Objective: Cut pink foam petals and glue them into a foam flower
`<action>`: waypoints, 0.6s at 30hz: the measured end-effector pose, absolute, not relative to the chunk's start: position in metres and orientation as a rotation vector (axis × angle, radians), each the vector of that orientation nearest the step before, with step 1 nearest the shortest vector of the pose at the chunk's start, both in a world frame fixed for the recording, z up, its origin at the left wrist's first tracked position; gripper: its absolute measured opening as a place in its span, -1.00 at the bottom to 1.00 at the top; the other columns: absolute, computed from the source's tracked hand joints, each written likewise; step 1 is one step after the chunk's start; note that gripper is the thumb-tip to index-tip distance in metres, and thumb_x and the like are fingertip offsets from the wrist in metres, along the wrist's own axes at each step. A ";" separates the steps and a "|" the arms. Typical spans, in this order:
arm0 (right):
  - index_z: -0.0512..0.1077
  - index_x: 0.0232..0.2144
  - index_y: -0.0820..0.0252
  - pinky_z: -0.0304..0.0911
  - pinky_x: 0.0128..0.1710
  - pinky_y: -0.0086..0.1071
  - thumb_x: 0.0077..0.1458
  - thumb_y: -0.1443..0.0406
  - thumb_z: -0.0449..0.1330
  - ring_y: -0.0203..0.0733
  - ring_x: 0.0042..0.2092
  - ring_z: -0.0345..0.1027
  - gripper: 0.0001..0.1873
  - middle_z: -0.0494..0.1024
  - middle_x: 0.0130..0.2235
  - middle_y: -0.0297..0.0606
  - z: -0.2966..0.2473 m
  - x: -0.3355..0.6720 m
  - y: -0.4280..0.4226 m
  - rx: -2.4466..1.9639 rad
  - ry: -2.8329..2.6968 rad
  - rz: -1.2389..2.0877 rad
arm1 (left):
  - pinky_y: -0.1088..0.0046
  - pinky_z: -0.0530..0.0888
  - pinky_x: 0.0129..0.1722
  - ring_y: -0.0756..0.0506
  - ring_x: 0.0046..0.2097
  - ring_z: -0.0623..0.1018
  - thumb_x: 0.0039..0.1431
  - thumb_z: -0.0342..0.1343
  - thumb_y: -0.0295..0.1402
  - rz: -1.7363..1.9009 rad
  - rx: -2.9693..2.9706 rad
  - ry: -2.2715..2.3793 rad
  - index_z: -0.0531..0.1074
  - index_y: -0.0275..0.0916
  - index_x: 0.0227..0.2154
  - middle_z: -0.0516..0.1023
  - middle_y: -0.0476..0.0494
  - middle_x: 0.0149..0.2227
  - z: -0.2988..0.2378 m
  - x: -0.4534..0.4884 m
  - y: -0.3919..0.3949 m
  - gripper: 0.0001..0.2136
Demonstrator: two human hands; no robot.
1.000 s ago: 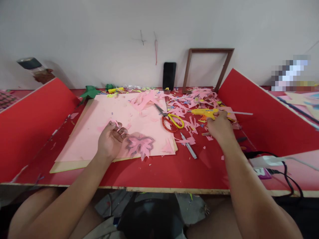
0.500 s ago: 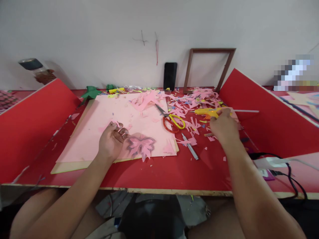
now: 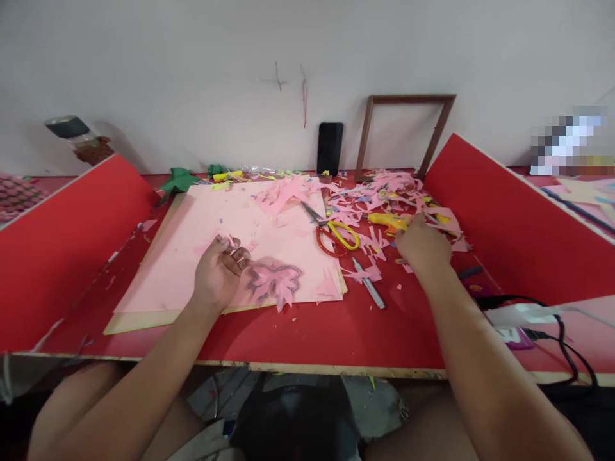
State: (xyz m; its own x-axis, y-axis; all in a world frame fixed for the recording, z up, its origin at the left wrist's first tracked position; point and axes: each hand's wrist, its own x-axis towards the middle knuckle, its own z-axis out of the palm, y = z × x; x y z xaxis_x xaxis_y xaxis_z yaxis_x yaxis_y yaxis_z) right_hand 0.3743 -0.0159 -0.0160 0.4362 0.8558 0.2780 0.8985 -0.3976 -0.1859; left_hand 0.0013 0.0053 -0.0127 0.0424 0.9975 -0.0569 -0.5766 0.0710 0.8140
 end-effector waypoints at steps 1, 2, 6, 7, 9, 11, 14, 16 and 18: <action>0.47 -0.07 0.45 0.00 -0.37 -0.19 0.20 0.26 0.03 0.04 -0.31 0.42 -0.61 0.55 -0.30 0.19 -0.015 0.373 -0.018 -2.433 -1.492 -0.183 | 0.52 0.50 -0.48 0.05 -0.46 0.50 -0.02 0.32 -0.32 1.377 0.723 0.763 0.26 -0.19 -0.45 0.38 0.09 -0.40 -0.013 0.002 0.005 -0.72; 0.47 -0.05 0.44 0.01 -0.36 -0.19 0.21 0.26 0.03 0.05 -0.28 0.43 -0.60 0.55 -0.29 0.20 -0.014 0.372 -0.020 -2.490 -1.474 -0.159 | 0.52 0.49 -0.48 0.05 -0.46 0.49 -0.01 0.32 -0.32 1.380 0.737 0.768 0.26 -0.19 -0.46 0.39 0.09 -0.40 -0.013 0.002 0.005 -0.72; 0.45 0.01 0.48 0.05 -0.29 -0.19 0.19 0.28 0.07 0.14 -0.11 0.40 -0.57 0.52 -0.10 0.37 -0.002 0.362 -0.026 -2.576 -1.493 -0.214 | 0.52 0.45 -0.49 0.04 -0.47 0.47 0.01 0.31 -0.33 1.382 0.804 0.780 0.27 -0.20 -0.48 0.40 0.07 -0.42 -0.013 0.004 0.003 -0.74; 0.47 0.01 0.47 0.07 -0.25 -0.18 0.20 0.28 0.08 0.14 -0.07 0.38 -0.57 0.50 -0.06 0.39 0.002 0.359 -0.024 -2.531 -1.529 -0.279 | 0.52 0.44 -0.49 0.04 -0.47 0.46 0.01 0.30 -0.33 1.384 0.812 0.777 0.28 -0.20 -0.48 0.40 0.07 -0.42 -0.013 0.005 0.002 -0.75; 0.51 -0.01 0.39 0.08 -0.17 -0.18 0.23 0.27 0.07 0.10 -0.03 0.34 -0.60 0.50 -0.04 0.33 0.011 0.352 -0.014 -2.389 -1.643 -0.373 | 0.52 0.43 -0.49 0.04 -0.47 0.45 0.02 0.29 -0.34 1.388 0.825 0.767 0.28 -0.20 -0.48 0.40 0.07 -0.42 -0.014 0.005 0.002 -0.75; 0.57 -0.06 0.28 0.08 -0.10 -0.18 0.26 0.26 0.04 0.04 -0.02 0.33 -0.63 0.52 -0.05 0.20 0.019 0.345 0.004 -2.300 -1.797 -0.343 | 0.52 0.42 -0.49 0.04 -0.47 0.45 0.04 0.29 -0.33 1.393 0.833 0.762 0.27 -0.20 -0.48 0.40 0.06 -0.42 -0.014 0.004 0.003 -0.76; 0.58 -0.02 0.30 0.06 0.00 -0.16 0.30 0.28 -0.01 0.04 0.06 0.30 -0.58 0.50 0.00 0.14 0.021 0.336 0.040 -2.304 -2.047 -0.267 | 0.52 0.42 -0.48 0.04 -0.46 0.45 0.06 0.28 -0.33 1.399 0.842 0.757 0.27 -0.20 -0.47 0.39 0.06 -0.41 -0.016 0.004 0.003 -0.76; 0.58 -0.01 0.33 0.07 0.04 -0.10 0.27 0.24 0.10 0.14 0.10 0.29 -0.61 0.50 0.01 0.16 0.017 0.332 0.064 -2.321 -2.118 -0.220 | 0.52 0.42 -0.47 0.04 -0.46 0.44 0.06 0.27 -0.33 1.404 0.837 0.760 0.26 -0.20 -0.47 0.39 0.06 -0.41 -0.016 0.003 0.004 -0.76; 0.59 -0.03 0.35 0.09 0.06 -0.03 0.16 0.19 0.27 0.23 0.11 0.30 -0.59 0.52 0.02 0.20 0.010 0.328 0.083 -2.340 -2.195 -0.165 | 0.51 0.42 -0.47 0.04 -0.46 0.45 0.06 0.27 -0.33 1.407 0.827 0.766 0.25 -0.20 -0.46 0.40 0.06 -0.41 -0.017 0.003 0.004 -0.75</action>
State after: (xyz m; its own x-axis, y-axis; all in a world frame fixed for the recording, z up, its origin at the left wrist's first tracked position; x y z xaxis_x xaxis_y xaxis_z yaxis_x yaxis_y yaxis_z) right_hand 0.3276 0.0833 0.0097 0.0622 0.9977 0.0269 0.9904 -0.0651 0.1216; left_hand 0.0032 0.0039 -0.0168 0.0285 0.9992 0.0270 -0.5201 -0.0082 0.8541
